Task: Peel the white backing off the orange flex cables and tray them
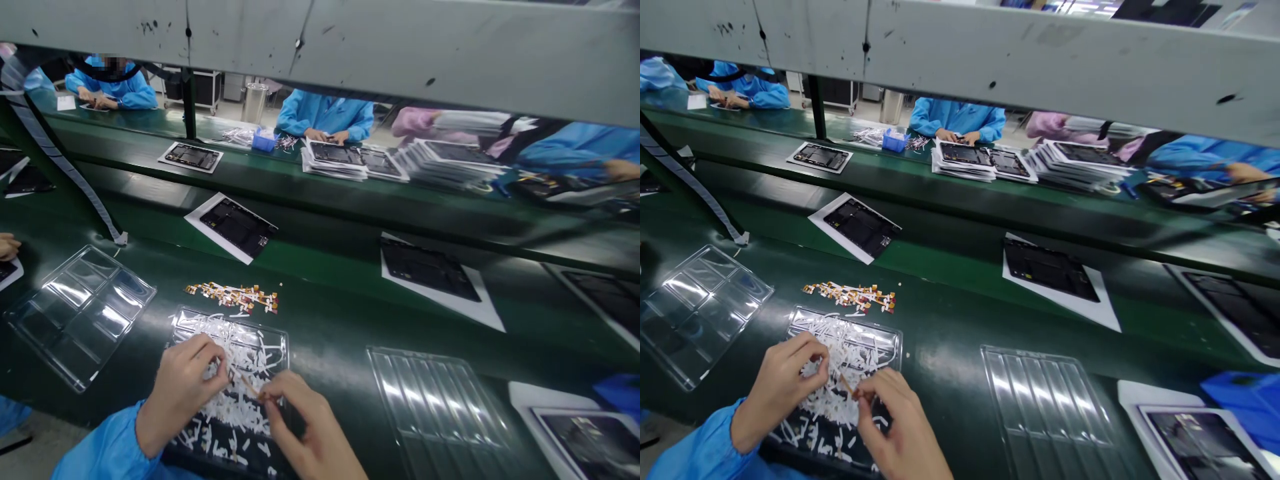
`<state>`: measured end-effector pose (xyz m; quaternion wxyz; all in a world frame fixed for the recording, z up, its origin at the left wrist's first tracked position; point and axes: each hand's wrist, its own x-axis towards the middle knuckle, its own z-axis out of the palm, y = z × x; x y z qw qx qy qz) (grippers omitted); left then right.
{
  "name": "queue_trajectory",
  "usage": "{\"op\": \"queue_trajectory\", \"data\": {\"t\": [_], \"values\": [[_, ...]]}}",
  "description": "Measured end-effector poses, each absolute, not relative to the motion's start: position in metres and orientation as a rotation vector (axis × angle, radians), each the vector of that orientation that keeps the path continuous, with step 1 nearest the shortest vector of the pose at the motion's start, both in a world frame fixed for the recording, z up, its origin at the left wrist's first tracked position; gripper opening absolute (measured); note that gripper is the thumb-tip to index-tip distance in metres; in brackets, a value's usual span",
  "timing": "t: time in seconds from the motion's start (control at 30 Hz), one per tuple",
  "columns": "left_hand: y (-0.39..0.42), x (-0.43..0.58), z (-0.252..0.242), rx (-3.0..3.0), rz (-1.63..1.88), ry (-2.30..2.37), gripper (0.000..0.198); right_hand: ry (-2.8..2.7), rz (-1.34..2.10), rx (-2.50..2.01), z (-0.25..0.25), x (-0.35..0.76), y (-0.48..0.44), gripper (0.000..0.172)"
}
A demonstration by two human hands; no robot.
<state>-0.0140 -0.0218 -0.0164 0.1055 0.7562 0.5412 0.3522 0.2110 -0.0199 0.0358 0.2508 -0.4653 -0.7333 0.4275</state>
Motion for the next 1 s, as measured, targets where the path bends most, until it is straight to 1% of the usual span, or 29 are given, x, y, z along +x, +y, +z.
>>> {"op": "queue_trajectory", "data": {"t": [0.13, 0.23, 0.27, 0.3, 0.37, 0.4, 0.43, 0.47, 0.5, 0.63, 0.7, 0.77, 0.87, 1.0], "values": [[-0.017, -0.039, -0.024, 2.137, 0.835, 1.71, 0.013, -2.069, 1.114, -1.23, 0.059, 0.242, -0.016, 0.025], [-0.019, -0.04, -0.012, 1.988, 0.795, 1.591, 0.02, -2.195, 1.155, -1.179, 0.071, 0.247, -0.01, 0.031], [-0.02, -0.035, -0.004, 1.926, 0.795, 1.484, 0.022, -2.227, 1.183, -1.175, 0.072, 0.245, -0.008, 0.037], [-0.021, -0.029, 0.004, 1.866, 0.788, 1.365, 0.024, -2.255, 1.215, -1.176, 0.071, 0.24, -0.006, 0.048], [-0.022, -0.015, 0.019, 1.77, 0.771, 1.172, 0.024, -2.302, 1.281, -1.193, 0.067, 0.229, -0.002, 0.075], [-0.022, -0.008, 0.024, 1.739, 0.772, 1.122, 0.022, -2.32, 1.31, -1.207, 0.064, 0.223, 0.0, 0.084], [-0.022, -0.003, 0.028, 1.717, 0.78, 1.101, 0.018, -2.331, 1.331, -1.218, 0.062, 0.218, 0.002, 0.089], [-0.022, 0.001, 0.029, 1.701, 0.795, 1.097, 0.012, -2.334, 1.342, -1.224, 0.06, 0.214, 0.003, 0.088], [-0.022, 0.003, 0.029, 1.687, 0.811, 1.106, 0.009, -2.325, 1.334, -1.219, 0.059, 0.212, 0.005, 0.084], [-0.024, 0.002, 0.022, 1.651, 0.852, 1.226, 0.011, -2.288, 1.166, -1.099, 0.061, 0.208, 0.009, 0.052], [-0.025, 0.001, 0.02, 1.652, 0.853, 1.262, 0.012, -2.281, 1.08, -1.032, 0.062, 0.206, 0.009, 0.041], [-0.026, 0.001, 0.019, 1.662, 0.86, 1.273, 0.011, -2.256, 1.044, -0.989, 0.062, 0.205, 0.008, 0.034], [-0.026, 0.001, 0.019, 1.648, 0.905, 1.294, 0.011, -2.182, 1.04, -0.994, 0.058, 0.201, 0.006, 0.029], [-0.026, -0.001, 0.016, 1.603, 0.957, 1.298, 0.009, -2.114, 1.023, -1.085, 0.049, 0.198, 0.001, 0.011]]}}
